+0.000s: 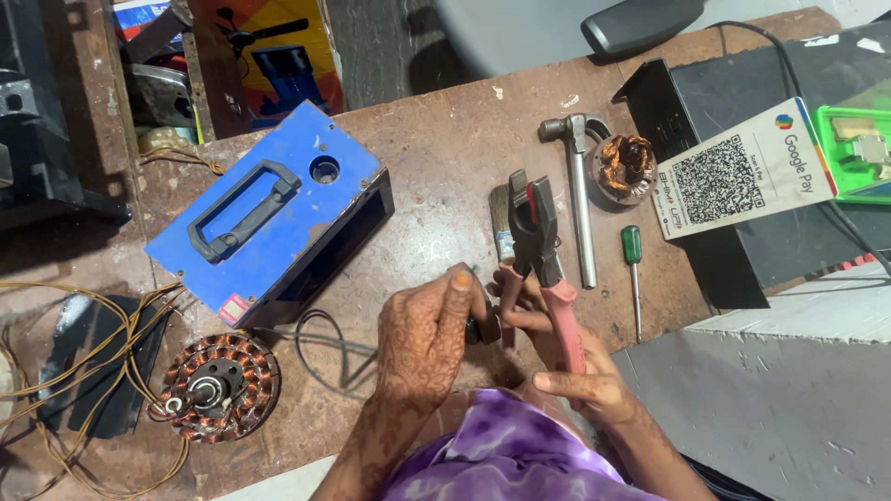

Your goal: The person opens the lid of a black metal enclosure on the workbench, then uses a paintbrush to brush dust off a blue electronic inverter unit, turning it as they work. They use a screwdriver on the unit's panel, handle small wires and components, and finally pick up pliers to work on a small part.

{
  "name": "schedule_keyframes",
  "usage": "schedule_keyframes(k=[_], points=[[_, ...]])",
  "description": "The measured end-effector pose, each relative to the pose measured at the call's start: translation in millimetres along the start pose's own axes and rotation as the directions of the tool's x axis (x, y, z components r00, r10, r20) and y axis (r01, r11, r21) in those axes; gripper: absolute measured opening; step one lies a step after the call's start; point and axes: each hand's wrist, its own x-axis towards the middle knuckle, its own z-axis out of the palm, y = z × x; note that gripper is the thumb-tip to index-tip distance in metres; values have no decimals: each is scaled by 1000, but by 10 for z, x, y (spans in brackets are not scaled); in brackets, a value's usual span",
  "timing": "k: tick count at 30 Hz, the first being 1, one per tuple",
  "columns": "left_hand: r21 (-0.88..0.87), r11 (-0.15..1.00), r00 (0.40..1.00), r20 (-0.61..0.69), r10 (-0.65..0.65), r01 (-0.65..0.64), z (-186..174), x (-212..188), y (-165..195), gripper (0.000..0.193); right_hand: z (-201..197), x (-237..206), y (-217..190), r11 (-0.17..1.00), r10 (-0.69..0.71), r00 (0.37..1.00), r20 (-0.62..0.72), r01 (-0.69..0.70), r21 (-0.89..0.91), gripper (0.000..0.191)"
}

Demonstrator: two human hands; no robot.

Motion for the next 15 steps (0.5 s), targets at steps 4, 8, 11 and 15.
schedule_keyframes(k=[4, 8, 11, 15], points=[[22, 999, 999, 38, 31, -32, -14, 19, 51, 44, -89, -27, 7, 998, 10, 999, 33, -8, -58, 77], [-229, 963, 988, 31, 153, -142, -31, -11, 100, 35, -85, -41, -2, 999, -32, 990, 135, 32, 7, 70], [-322, 935, 984, 48, 174, -149, -89, -65, 149, 33, -55, -51, -11, 994, -57, 979, 195, 38, 103, 72], [-284, 952, 991, 28, 129, -116, -112, -86, 228, 31, -72, -89, 15, 982, -32, 976, 215, -10, 188, 76]])
